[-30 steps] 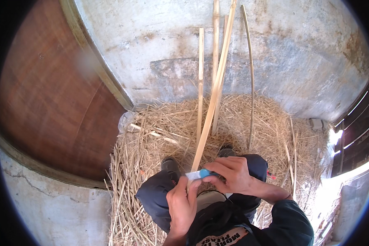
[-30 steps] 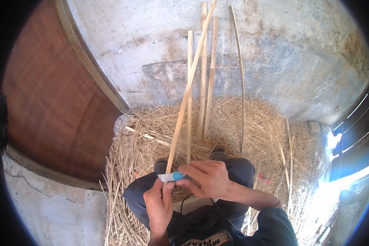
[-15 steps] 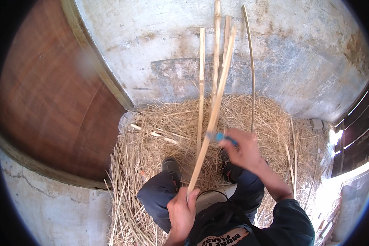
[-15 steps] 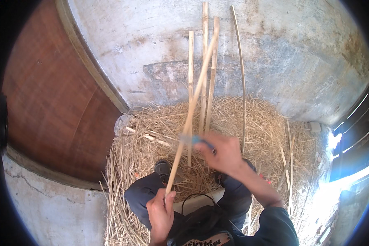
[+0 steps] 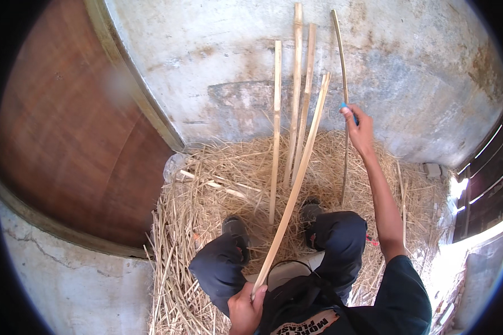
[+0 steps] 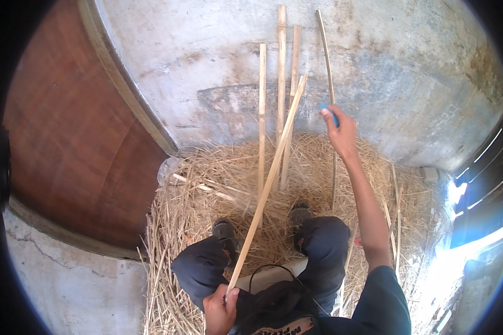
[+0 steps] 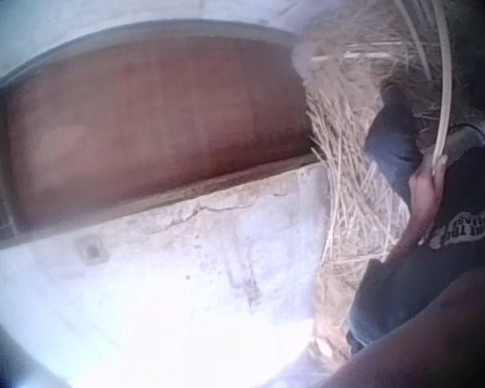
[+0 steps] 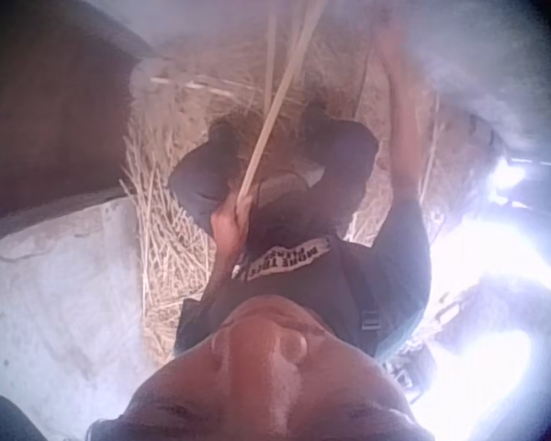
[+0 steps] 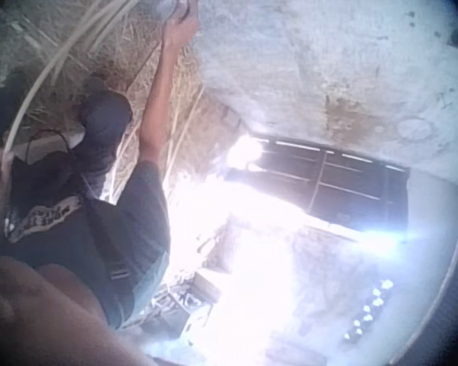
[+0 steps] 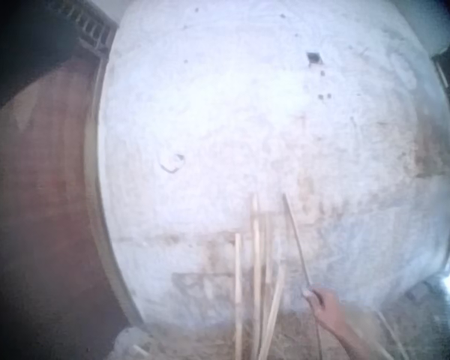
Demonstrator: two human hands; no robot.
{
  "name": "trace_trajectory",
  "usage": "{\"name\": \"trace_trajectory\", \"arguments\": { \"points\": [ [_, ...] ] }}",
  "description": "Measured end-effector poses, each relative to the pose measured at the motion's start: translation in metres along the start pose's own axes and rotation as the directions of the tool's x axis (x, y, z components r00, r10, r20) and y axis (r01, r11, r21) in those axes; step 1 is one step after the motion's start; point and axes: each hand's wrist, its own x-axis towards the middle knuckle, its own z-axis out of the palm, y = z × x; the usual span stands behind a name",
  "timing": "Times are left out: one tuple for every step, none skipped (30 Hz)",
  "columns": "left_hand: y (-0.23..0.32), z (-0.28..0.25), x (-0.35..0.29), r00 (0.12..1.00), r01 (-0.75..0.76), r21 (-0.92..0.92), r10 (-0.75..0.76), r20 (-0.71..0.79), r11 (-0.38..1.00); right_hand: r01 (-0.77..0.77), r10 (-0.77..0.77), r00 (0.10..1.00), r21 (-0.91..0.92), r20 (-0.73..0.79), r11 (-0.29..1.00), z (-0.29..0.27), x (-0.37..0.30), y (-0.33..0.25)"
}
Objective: The person sits on a bed of straw and uses a utility knife to shave thin strips from long bamboo poles. They hold the pole with one hand and scrape the blade along the length of the wood to remove the outer layer, repeating this process on multiple poles.
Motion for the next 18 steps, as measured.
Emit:
{"name": "trace_trajectory", "arguments": {
  "points": [
    [-0.006, -0.001, -0.003, 1.0, -0.012, 0.023, 0.012, -0.004, 1.0, -0.014, 0.015, 0.998, 0.023, -0.059, 1.0, -0.002, -0.001, 0.002],
    [-0.01, -0.001, -0.003, 1.0, -0.02, 0.046, 0.021, -0.014, 0.999, -0.022, 0.027, 0.993, 0.053, -0.114, 0.998, -0.002, 0.0, -0.002],
    [-0.01, -0.001, 0.001, 0.999, -0.026, 0.041, 0.027, -0.037, 0.999, -0.061, 0.064, 0.997, 0.049, -0.05, 0.997, -0.005, -0.01, -0.01],
    [-0.009, -0.001, 0.008, 0.998, -0.031, 0.037, 0.034, -0.061, 0.999, -0.031, 0.031, 1.0, 0.077, -0.002, 0.997, -0.004, -0.023, -0.021],
    [-0.006, 0.001, 0.019, 0.997, -0.053, 0.031, 0.055, -0.061, 0.998, -0.012, 0.009, 1.0, 0.089, 0.029, 0.996, -0.007, -0.04, -0.034],
    [-0.002, 0.003, 0.026, 0.996, -0.042, 0.006, 0.042, -0.082, 0.999, 0.008, -0.016, 0.998, 0.111, 0.069, 0.994, -0.005, -0.057, -0.052],
    [0.002, 0.005, 0.033, 0.995, -0.031, -0.019, 0.029, -0.099, 0.999, 0.027, -0.049, 0.985, 0.13, 0.165, 0.991, -0.009, -0.073, -0.08],
    [0.006, 0.007, 0.038, 0.993, -0.019, -0.041, 0.014, -0.116, 0.999, 0.042, -0.081, 0.963, 0.154, 0.259, 0.987, -0.015, -0.089, -0.109],
    [0.009, 0.01, 0.042, 0.992, -0.007, -0.083, -0.004, -0.129, 0.997, 0.066, -0.11, 0.937, 0.142, 0.332, 0.988, -0.019, -0.104, -0.131],
    [0.013, 0.012, 0.047, 0.991, -0.01, -0.103, -0.004, -0.135, 0.995, 0.095, -0.139, 0.906, 0.128, 0.399, 0.987, -0.022, -0.117, -0.145],
    [0.017, 0.012, 0.053, 0.99, -0.014, -0.124, -0.004, -0.139, 0.992, 0.131, -0.191, 0.9, 0.175, 0.393, 0.976, -0.024, -0.131, -0.153],
    [0.021, 0.013, 0.057, 0.99, -0.014, -0.147, -0.007, -0.144, 0.989, 0.167, -0.244, 0.889, 0.221, 0.388, 0.961, -0.024, -0.142, -0.158],
    [0.025, 0.013, 0.062, 0.989, -0.028, -0.157, 0.005, -0.148, 0.987, 0.193, -0.278, 0.884, 0.25, 0.375, 0.949, -0.024, -0.15, -0.16],
    [0.029, 0.012, 0.065, 0.988, -0.041, -0.162, 0.016, -0.155, 0.986, 0.217, -0.313, 0.879, 0.285, 0.359, 0.934, -0.023, -0.158, -0.162],
    [0.032, 0.012, 0.068, 0.986, -0.054, -0.166, 0.027, -0.162, 0.985, 0.24, -0.348, 0.873, 0.318, 0.342, 0.917, -0.023, -0.161, -0.163],
    [0.036, 0.011, 0.069, 0.987, -0.058, -0.165, 0.031, -0.159, 0.985, 0.254, -0.361, 0.862, 0.312, 0.357, 0.915, -0.024, -0.161, -0.165],
    [0.04, 0.009, 0.07, 0.987, -0.061, -0.162, 0.035, -0.157, 0.985, 0.267, -0.374, 0.85, 0.308, 0.372, 0.913, -0.026, -0.161, -0.168],
    [0.043, 0.008, 0.069, 0.987, -0.064, -0.16, 0.039, -0.154, 0.985, 0.28, -0.387, 0.837, 0.304, 0.387, 0.911, -0.028, -0.161, -0.17]
  ]
}}
